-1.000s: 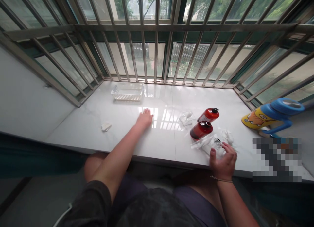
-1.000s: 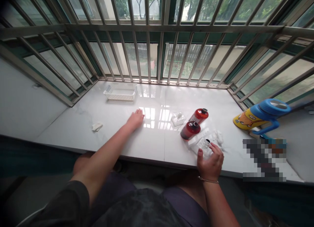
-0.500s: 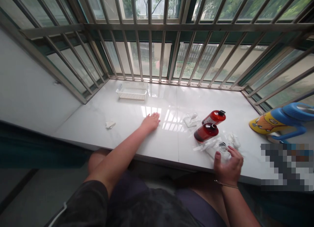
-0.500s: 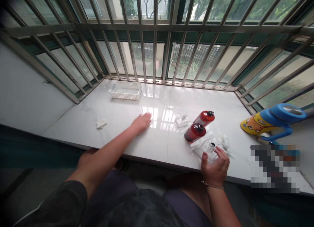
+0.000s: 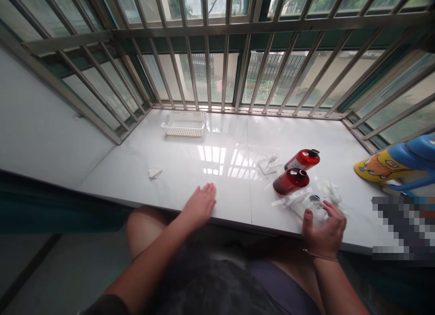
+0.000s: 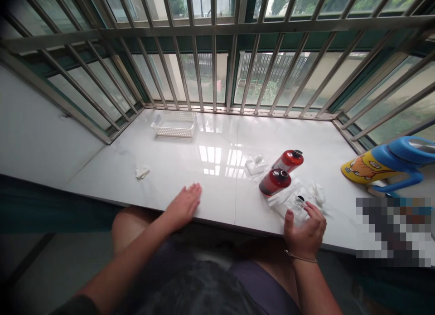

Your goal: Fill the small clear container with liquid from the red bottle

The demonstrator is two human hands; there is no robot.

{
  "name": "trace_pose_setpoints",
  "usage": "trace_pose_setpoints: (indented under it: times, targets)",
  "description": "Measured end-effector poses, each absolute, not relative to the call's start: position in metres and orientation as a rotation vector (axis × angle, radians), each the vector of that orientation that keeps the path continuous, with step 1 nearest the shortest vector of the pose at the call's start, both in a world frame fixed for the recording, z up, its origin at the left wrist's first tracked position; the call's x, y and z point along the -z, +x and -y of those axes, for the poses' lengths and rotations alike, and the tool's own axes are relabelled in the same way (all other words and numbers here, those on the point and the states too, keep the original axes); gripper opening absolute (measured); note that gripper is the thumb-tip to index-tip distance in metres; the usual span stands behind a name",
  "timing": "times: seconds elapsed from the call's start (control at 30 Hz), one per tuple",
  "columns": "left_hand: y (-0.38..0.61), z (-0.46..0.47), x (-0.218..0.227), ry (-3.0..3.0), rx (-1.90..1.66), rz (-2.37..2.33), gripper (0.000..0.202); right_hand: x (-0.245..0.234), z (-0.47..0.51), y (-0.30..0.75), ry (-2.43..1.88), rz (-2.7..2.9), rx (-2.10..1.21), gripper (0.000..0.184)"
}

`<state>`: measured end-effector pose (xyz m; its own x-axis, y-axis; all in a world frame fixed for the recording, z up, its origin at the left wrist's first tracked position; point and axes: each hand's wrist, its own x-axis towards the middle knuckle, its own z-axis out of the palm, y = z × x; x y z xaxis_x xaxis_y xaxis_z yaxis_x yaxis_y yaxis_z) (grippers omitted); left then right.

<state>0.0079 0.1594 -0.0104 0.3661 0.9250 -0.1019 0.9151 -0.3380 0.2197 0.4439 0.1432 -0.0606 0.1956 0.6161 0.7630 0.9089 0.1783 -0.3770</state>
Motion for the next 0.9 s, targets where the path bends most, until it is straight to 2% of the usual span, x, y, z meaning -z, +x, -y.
trace_pose_setpoints:
  times: [0.07,0.17,0.37,0.5,0.63,0.8,0.9]
  targets:
    - [0.035,-0.121,0.019,2.527,-0.202,-1.372,0.059,0.060,-0.143,0.444,-1.531,1.513,0.391,0.048]
    - [0.035,-0.109,0.021,2.546,-0.241,-1.374,0.056,0.059,-0.143,0.444,-1.536,1.518,0.385,0.047]
    - [-0.076,-0.182,0.010,2.196,-0.077,-2.185,0.057,0.060,-0.144,0.445,-1.529,1.525,0.356,0.048]
    - [-0.107,-0.195,0.014,2.095,-0.088,-2.293,0.059,0.060,-0.143,0.445,-1.543,1.517,0.357,0.048]
    - [-0.041,-0.167,0.026,2.161,-0.155,-2.195,0.060,0.060,-0.142,0.444,-1.547,1.521,0.372,0.049]
    - [0.093,-0.103,0.038,2.602,-0.328,-1.386,0.063,0.058,-0.142,0.443,-1.541,1.519,0.380,0.048]
    - [0.129,-0.083,0.039,2.606,-0.385,-1.378,0.064,0.057,-0.142,0.443,-1.540,1.535,0.378,0.049]
